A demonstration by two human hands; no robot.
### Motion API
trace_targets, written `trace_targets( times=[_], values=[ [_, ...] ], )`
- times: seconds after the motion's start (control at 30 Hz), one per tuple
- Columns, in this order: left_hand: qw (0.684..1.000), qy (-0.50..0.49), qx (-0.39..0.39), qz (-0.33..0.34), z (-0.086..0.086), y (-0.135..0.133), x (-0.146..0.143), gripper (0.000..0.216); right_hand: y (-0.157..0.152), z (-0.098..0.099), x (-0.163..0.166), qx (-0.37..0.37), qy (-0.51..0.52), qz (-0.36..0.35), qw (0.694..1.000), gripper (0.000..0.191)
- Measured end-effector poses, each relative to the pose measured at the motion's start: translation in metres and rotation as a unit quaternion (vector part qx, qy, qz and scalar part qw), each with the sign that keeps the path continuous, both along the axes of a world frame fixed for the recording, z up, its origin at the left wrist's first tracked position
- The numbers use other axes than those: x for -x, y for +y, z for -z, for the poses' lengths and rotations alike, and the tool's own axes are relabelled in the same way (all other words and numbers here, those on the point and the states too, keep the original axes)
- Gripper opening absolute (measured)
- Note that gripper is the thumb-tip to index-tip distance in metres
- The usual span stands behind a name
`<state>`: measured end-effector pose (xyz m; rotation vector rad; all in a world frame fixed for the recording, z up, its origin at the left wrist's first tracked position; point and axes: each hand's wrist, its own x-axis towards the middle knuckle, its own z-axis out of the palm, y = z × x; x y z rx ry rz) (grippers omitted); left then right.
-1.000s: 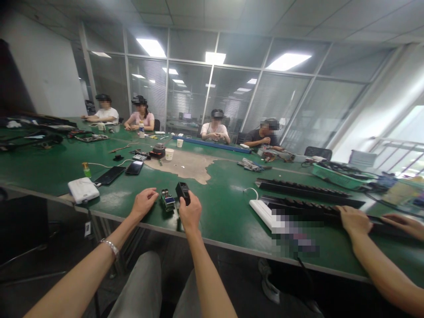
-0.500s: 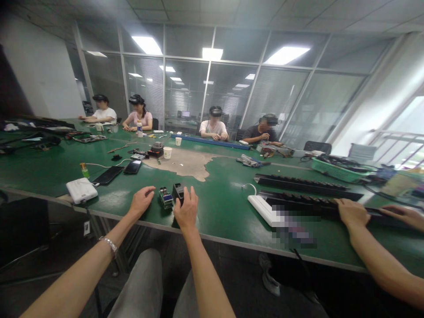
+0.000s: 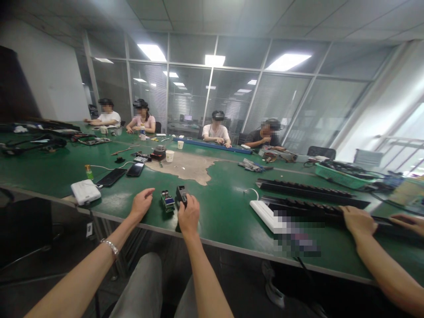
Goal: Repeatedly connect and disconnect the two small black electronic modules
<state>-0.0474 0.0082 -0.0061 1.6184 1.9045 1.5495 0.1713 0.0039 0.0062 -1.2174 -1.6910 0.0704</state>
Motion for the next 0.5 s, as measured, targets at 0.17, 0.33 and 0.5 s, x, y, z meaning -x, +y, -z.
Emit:
trace_targets(
  times=[0.17,0.33,0.5],
  values=[
    [1.0,-0.01,-0.006,0.002,-0.002,-0.001,-0.001,0.038,-0.005,-0.028,0.013,-0.038,0.063,-0.037,0.997,0.034],
    [1.0,-0.02,-0.011,-0.012,-0.007,-0.004,-0.001,0.036,-0.016,-0.045,0.039,-0.022,0.02,-0.086,0.996,0.03],
    [1.0,-0.014,-0.011,-0.012,-0.006,-0.004,0.0,0.036,-0.016,-0.042,0.049,0.006,-0.02,-0.082,0.996,0.03]
  ],
)
